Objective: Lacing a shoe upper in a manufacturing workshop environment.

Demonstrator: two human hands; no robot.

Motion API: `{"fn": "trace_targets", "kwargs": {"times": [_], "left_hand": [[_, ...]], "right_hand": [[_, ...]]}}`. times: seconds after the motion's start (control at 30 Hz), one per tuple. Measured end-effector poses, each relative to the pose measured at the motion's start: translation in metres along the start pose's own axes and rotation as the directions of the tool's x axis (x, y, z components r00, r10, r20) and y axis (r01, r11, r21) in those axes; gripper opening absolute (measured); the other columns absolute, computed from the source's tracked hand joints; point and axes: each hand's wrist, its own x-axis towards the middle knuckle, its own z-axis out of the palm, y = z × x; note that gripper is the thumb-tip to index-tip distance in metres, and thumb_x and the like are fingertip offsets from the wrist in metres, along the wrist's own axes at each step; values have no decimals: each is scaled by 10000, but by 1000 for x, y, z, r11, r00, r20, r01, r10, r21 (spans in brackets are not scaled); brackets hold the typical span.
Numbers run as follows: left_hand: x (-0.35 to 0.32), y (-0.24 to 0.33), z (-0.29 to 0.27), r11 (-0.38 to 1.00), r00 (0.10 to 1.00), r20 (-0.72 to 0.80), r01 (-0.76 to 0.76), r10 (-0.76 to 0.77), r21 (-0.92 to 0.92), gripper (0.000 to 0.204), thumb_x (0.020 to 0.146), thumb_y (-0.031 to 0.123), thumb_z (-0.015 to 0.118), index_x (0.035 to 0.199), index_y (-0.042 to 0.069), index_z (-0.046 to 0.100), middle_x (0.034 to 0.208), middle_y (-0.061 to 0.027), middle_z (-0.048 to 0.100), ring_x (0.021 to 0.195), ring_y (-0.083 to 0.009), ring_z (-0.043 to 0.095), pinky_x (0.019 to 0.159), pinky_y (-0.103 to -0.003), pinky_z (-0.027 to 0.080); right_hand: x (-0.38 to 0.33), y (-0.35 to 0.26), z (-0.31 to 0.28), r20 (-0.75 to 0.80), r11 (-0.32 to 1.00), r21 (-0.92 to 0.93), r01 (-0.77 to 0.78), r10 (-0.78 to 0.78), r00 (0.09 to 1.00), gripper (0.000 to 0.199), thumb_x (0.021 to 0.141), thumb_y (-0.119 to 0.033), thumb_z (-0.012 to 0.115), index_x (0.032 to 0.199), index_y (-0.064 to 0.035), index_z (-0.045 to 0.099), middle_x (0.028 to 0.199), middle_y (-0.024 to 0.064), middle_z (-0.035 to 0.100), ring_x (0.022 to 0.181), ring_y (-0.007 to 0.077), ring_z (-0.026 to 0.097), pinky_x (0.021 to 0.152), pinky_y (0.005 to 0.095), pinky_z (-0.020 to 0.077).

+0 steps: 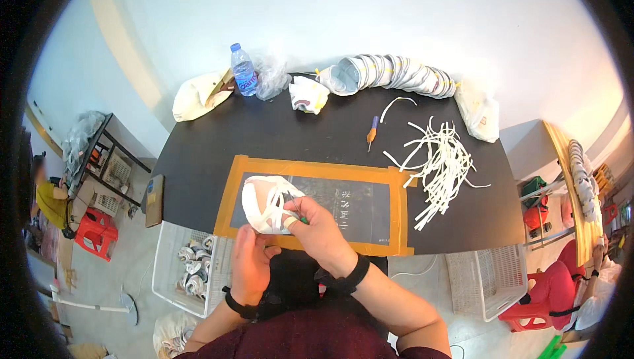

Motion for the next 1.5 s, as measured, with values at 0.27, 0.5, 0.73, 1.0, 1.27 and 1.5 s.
{"fn": "trace_targets", "kwargs": {"times": [0.27, 0.5, 0.73, 1.0, 1.27, 1.5], "left_hand": [[20, -16, -28, 798, 970, 86, -235, 226, 555, 81, 921, 44, 620, 978, 17, 571, 929, 19, 543, 915, -76, 535, 803, -221, 425], [21, 4, -19, 949, 995, 37, 72, -88, 308, 202, 927, 94, 632, 1114, 18, 621, 1035, -24, 642, 915, -94, 583, 794, -243, 464], [27, -2, -21, 979, 997, 79, -4, -13, 206, 240, 933, 106, 626, 1164, 42, 613, 1086, -36, 656, 941, -110, 616, 780, -288, 515], [23, 6, -20, 976, 971, 159, 155, -179, 152, 242, 930, 113, 618, 1161, 45, 596, 1012, -3, 624, 840, -63, 544, 742, -222, 447], [22, 11, -15, 963, 949, 163, 263, -269, 59, 266, 910, 82, 628, 1168, 35, 585, 1016, 3, 614, 853, -68, 535, 767, -237, 452], [20, -4, -9, 977, 979, 149, 111, -139, 182, 266, 925, 54, 610, 1183, 1, 572, 1095, -34, 628, 1002, -82, 588, 868, -258, 493]], "right_hand": [[3, 19, 4, -91, 997, 76, -27, 34, 995, 168, 926, -38, 585, 1088, -13, 547, 1012, 29, 622, 973, 88, 552, 873, 245, 436], [8, 40, 3, -35, 998, -62, 18, -20, 999, 166, 916, -2, 573, 1069, -26, 516, 1030, 29, 596, 982, 88, 548, 875, 247, 437], [7, 45, 8, -16, 882, -430, 191, -219, 976, 171, 921, -75, 612, 1062, 0, 552, 1023, 78, 649, 962, 135, 601, 822, 284, 484], [-1, 26, 11, -122, 992, -64, -109, 101, 987, 197, 955, -129, 596, 1101, 3, 589, 971, 42, 652, 904, 105, 594, 772, 262, 485], [-3, 49, 16, -214, 863, 504, -30, 158, 964, 60, 972, -139, 572, 996, -89, 596, 865, -8, 617, 664, 46, 504, 564, 202, 398], [-6, 58, 16, -209, 843, 537, 30, 98, 973, 68, 966, -130, 584, 1023, -94, 592, 919, -1, 620, 713, 51, 534, 568, 201, 404]]}}
